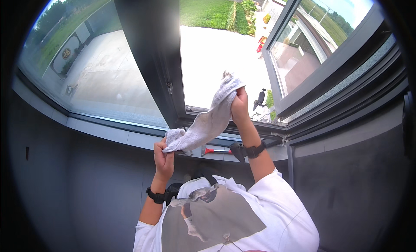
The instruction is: The person wipes the black window frame and glass edges using a white cloth by hand and then uses a red scraper tool on the lower tiled surface.
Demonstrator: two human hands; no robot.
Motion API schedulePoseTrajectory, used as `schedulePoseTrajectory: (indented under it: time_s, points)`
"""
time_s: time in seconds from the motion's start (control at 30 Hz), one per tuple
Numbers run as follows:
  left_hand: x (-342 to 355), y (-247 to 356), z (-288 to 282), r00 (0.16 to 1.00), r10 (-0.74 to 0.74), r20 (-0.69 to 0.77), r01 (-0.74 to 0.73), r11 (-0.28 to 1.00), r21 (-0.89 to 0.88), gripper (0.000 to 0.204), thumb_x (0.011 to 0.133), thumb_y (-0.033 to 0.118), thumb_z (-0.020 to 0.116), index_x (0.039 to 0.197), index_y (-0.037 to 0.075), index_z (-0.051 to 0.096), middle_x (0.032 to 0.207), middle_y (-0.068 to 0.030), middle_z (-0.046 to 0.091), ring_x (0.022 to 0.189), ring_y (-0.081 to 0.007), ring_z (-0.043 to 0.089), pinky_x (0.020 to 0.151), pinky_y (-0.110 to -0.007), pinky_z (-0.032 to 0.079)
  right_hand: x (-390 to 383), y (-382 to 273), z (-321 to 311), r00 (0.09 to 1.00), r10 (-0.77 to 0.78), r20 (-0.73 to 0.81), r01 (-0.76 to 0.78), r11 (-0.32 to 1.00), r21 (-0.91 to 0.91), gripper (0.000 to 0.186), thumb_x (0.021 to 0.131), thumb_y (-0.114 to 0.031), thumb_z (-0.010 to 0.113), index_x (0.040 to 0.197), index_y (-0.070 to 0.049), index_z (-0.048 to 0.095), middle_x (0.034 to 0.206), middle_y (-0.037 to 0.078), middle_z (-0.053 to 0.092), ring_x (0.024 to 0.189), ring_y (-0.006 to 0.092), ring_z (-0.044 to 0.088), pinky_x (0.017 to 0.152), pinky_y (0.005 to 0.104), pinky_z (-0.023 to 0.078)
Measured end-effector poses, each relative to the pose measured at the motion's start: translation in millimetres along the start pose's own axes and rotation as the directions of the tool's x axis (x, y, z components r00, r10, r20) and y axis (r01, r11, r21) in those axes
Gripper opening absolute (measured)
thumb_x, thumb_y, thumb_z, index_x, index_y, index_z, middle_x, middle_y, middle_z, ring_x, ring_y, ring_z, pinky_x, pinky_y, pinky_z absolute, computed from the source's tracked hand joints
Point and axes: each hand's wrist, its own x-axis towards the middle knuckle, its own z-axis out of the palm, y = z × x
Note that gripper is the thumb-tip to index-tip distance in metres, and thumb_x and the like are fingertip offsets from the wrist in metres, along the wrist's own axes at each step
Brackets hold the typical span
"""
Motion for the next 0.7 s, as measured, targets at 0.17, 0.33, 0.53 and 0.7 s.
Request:
schedulePoseTrajectory:
  time_s: [0.17,0.33,0.53,0.7]
  points:
    - [-10,-10,12,0.975,0.135,0.176,-0.145,0.988,0.050,0.022,0.087,0.002,0.055,0.100,0.007,0.038,0.125,-0.0187,0.042,0.105,-0.0202,0.045,0.094,-0.032,0.035,-139,18,34,0.830,0.256,0.495,-0.013,0.897,-0.441,0.044,0.082,-0.001,0.054,0.125,0.004,0.048,0.124,0.015,0.054,0.117,0.0221,0.050,0.098,0.0323,0.038]
    - [-7,-19,49,0.926,-0.150,0.346,0.210,0.967,-0.143,0.028,0.085,-0.003,0.054,0.105,0.007,0.037,0.112,-0.0093,0.041,0.097,-0.0144,0.046,0.088,-0.029,0.039,-156,-11,23,0.845,0.320,0.429,0.179,0.586,-0.791,0.033,0.074,-0.003,0.055,0.107,-0.001,0.058,0.097,0.018,0.062,0.089,0.0348,0.059,0.081,0.0359,0.047]
    - [3,-25,73,0.947,-0.147,0.285,0.178,0.981,-0.083,0.023,0.086,-0.003,0.050,0.103,0.004,0.037,0.097,-0.0065,0.046,0.088,-0.0124,0.046,0.081,-0.026,0.041,-149,-51,-7,0.842,0.459,0.285,-0.103,0.654,-0.749,0.019,0.081,-0.008,0.059,0.097,0.002,0.063,0.081,0.012,0.065,0.071,0.0189,0.064,0.064,0.0284,0.050]
    - [40,5,54,0.987,-0.097,0.128,0.139,0.916,-0.376,0.031,0.079,-0.009,0.039,0.108,0.004,0.037,0.101,-0.0065,0.042,0.089,-0.0120,0.044,0.084,-0.026,0.039,-43,-106,-54,0.990,0.134,0.043,-0.064,0.697,-0.714,0.022,0.089,-0.003,0.050,0.107,0.003,0.062,0.092,0.009,0.066,0.078,0.0111,0.063,0.063,0.0216,0.049]
